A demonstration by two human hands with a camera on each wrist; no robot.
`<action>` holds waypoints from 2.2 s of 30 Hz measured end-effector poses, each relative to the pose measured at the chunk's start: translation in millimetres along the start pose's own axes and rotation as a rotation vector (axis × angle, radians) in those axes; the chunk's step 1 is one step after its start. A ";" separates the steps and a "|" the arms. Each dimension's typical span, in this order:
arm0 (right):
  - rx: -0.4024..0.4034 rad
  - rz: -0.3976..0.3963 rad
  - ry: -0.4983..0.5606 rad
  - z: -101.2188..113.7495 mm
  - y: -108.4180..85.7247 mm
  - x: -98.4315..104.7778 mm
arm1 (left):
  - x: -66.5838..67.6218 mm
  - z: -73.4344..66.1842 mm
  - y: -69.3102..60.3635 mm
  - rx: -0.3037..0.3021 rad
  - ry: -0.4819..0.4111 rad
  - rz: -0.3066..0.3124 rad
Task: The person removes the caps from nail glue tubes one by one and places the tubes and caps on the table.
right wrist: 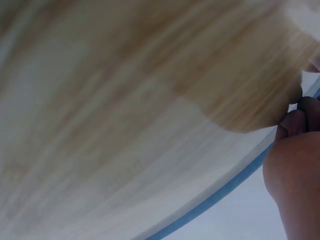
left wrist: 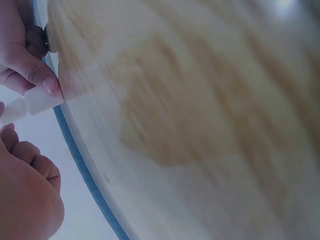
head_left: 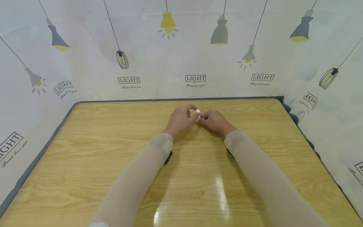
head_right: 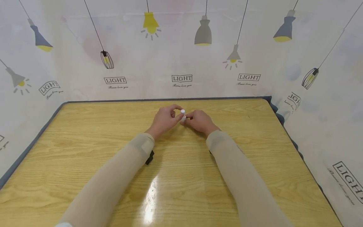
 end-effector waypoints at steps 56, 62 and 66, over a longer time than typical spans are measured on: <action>-0.006 -0.002 -0.015 1.4 -2.0 0.4 | -3.6 1.1 -0.1 0.052 -0.044 0.016; -0.015 0.009 0.003 2.0 -2.2 -0.2 | -2.5 0.0 -1.0 0.056 -0.082 0.016; -0.029 0.016 0.013 1.8 -2.8 -0.3 | -1.9 0.2 -0.8 0.054 -0.079 0.004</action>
Point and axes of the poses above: each hand's wrist, its own y-axis towards the middle knuckle, its own x-axis out of the back of the hand, z = x × y, the point moved 10 cm from there along y, towards the middle knuckle, and after that the axes turned 3 degrees about -x, right-handed, at the moved point
